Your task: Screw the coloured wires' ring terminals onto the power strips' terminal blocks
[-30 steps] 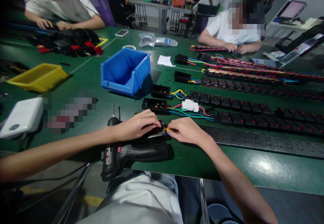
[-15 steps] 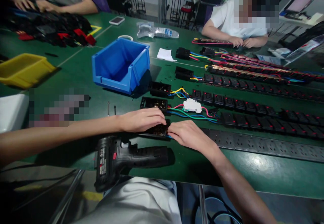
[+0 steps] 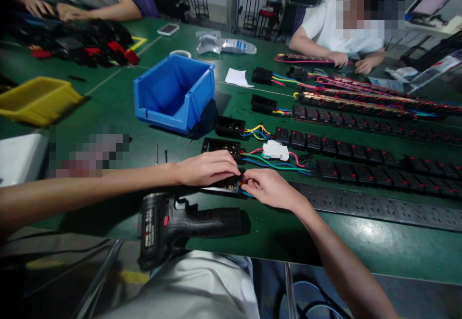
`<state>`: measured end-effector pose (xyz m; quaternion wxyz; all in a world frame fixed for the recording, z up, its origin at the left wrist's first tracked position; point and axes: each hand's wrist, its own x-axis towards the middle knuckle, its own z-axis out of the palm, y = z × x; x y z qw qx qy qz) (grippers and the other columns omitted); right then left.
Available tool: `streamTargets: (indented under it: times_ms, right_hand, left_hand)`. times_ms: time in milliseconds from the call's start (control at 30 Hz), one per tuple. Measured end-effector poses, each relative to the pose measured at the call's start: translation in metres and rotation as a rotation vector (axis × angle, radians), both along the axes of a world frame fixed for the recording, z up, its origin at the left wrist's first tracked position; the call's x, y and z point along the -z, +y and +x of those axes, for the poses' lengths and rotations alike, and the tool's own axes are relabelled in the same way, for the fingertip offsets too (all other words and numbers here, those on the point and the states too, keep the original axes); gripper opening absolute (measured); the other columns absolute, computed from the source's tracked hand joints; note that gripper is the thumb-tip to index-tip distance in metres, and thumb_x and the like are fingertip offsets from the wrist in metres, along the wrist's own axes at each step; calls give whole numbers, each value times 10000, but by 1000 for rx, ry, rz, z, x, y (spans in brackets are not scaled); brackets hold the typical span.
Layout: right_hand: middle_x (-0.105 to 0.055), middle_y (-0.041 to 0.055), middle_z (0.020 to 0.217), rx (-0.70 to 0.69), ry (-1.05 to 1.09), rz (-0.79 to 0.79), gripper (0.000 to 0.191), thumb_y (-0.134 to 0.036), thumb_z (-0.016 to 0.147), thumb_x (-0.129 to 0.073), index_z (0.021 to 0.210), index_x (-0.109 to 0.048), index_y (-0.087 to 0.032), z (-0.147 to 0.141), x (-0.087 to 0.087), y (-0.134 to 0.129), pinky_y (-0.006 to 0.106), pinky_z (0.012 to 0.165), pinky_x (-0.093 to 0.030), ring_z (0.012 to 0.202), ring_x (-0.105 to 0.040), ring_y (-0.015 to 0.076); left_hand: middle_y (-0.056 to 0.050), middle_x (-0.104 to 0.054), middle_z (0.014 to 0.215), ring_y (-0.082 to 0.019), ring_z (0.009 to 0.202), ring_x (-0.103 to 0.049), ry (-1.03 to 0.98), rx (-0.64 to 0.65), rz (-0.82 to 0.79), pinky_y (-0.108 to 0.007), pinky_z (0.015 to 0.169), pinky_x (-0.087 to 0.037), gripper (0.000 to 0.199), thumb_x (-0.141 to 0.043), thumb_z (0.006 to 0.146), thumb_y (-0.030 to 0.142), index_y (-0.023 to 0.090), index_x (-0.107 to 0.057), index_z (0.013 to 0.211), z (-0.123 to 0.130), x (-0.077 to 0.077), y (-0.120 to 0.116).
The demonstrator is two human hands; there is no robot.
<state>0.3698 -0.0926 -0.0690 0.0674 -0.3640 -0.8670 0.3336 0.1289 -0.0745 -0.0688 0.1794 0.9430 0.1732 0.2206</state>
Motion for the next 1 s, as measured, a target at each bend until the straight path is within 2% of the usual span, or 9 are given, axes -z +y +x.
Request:
streamTargets:
  times_ms: [100,267,367,500,667,767,867,1000]
  right_hand:
    - [-586,-8,741,22,32,-67,203,-325,908,-515,888,-617,-151,-1,0,1,180,613,-318,628,-462,66]
    - [-619,18,818,-42,-24,61,186,-304,905,-531,892,-658,-168,1,1,2,195,666,-328,720,-512,90]
    - [-615,14,812,-49,-67,124,197,-328,910,-536,867,-649,-172,2,2,2,199,676,-324,732,-518,93]
    - [-618,13,812,-41,-89,114,225,-361,912,-541,850,-638,-168,3,5,2,200,678,-329,735,-528,95]
    - [-628,28,872,-97,-62,102,224,-346,932,-512,920,-649,-169,5,3,1,205,720,-349,803,-549,109]
    - [-615,20,850,-104,-67,100,208,-328,932,-510,924,-649,-173,7,-2,0,199,698,-344,779,-539,101]
    - [-599,11,849,-117,-102,149,193,-320,933,-508,941,-650,-190,8,-5,-2,199,689,-335,768,-533,95]
    - [-601,23,890,-133,-119,222,191,-302,941,-487,933,-632,-177,9,0,-3,209,725,-343,815,-549,106]
  left_hand:
    - [-130,-644,1053,-159,1025,-562,-30,-24,-44,-309,929,-455,265,-401,982,214,143,-631,1093,1,1,0]
    - [-128,-644,1056,-146,1019,-575,-69,28,-104,-278,933,-447,264,-405,983,213,139,-628,1104,4,4,2]
    - [-128,-647,1041,-140,1006,-573,-81,67,-96,-256,912,-445,266,-411,983,216,123,-629,1104,5,4,3]
    - [-132,-653,1041,-143,1011,-563,-62,100,-88,-260,918,-434,261,-424,979,216,125,-638,1096,7,2,3]
    - [-141,-654,1069,-153,1018,-558,-33,81,-98,-286,931,-431,263,-424,978,212,133,-636,1111,10,0,3]
    - [-143,-653,1056,-156,1002,-558,-31,73,-77,-292,920,-436,264,-419,979,206,122,-635,1106,10,-1,1]
    - [-139,-655,1024,-150,976,-564,-61,86,-51,-282,899,-443,249,-424,975,185,116,-637,1083,11,-1,0]
    - [-136,-662,1007,-150,951,-575,-141,110,-35,-276,878,-455,219,-455,960,171,122,-634,1074,14,2,1]
